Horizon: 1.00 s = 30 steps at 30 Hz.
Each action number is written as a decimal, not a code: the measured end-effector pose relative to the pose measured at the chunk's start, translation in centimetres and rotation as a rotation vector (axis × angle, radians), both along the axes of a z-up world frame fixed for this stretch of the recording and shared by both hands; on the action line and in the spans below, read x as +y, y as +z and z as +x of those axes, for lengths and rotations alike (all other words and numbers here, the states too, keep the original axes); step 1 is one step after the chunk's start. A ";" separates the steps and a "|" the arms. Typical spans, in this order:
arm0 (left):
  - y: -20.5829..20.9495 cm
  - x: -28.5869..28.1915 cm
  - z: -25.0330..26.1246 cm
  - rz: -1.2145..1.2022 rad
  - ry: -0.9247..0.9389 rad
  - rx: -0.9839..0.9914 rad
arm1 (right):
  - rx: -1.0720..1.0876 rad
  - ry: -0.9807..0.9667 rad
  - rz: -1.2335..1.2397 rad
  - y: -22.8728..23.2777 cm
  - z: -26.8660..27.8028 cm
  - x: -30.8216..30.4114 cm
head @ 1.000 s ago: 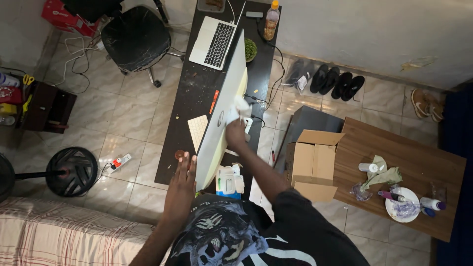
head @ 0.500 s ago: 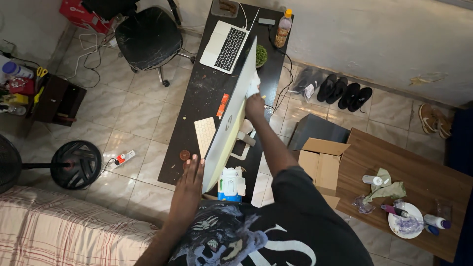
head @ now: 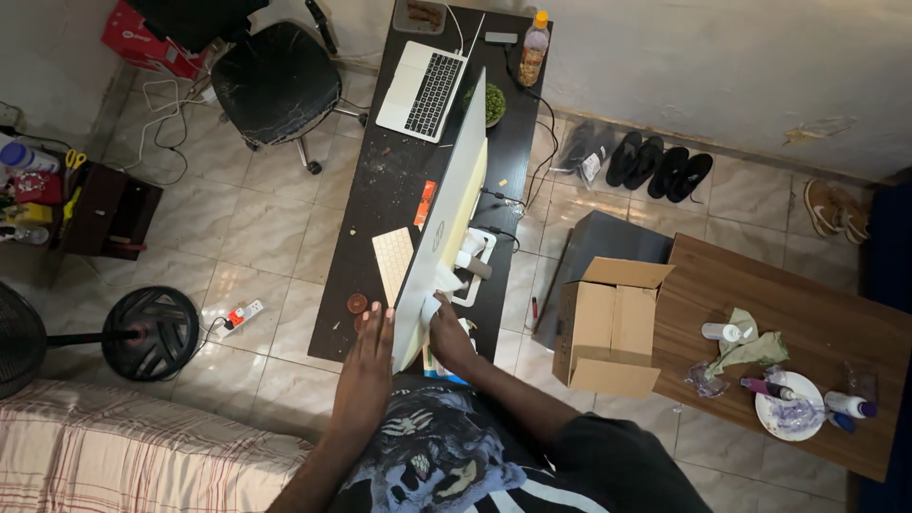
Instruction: Cleaning a computer keyboard and monitor using a cloth.
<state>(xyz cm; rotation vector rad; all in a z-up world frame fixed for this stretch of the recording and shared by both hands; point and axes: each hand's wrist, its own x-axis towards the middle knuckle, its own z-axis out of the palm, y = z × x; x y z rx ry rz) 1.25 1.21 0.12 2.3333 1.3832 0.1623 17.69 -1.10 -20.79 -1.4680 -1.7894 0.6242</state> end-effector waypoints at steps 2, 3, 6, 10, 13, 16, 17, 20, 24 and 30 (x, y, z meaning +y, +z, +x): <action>-0.2 -0.1 0.1 0.000 0.006 0.013 | 0.020 -0.030 -0.098 -1.7 0.1 0.6; -0.2 -0.1 0.0 -0.001 0.005 0.029 | 0.045 -0.065 -0.197 -2.6 -0.1 0.8; 0.9 0.2 0.1 0.017 -0.008 0.064 | -0.077 -0.107 -0.175 -4.9 0.8 4.0; 1.4 0.2 0.3 0.033 -0.017 0.050 | -0.245 -0.167 -0.201 -5.8 4.1 10.8; 1.5 0.3 0.3 0.035 -0.022 0.052 | -0.172 -0.288 -0.150 -6.6 5.8 13.4; 1.2 0.4 0.3 0.053 -0.021 0.058 | -0.185 -0.276 -0.080 -4.5 5.7 12.5; 1.3 0.4 0.3 0.036 -0.016 0.068 | -0.052 -0.280 -0.236 -3.2 5.0 11.6; 0.8 0.5 0.1 0.037 -0.024 0.071 | 0.001 -0.226 -0.218 -3.9 2.2 6.9; -0.3 0.2 -0.3 0.096 -0.075 0.040 | -0.238 -0.010 -0.083 -3.8 -2.5 -1.7; -1.9 0.7 -1.7 0.077 -0.133 -0.029 | -0.358 0.059 -0.040 -5.1 -8.3 -7.6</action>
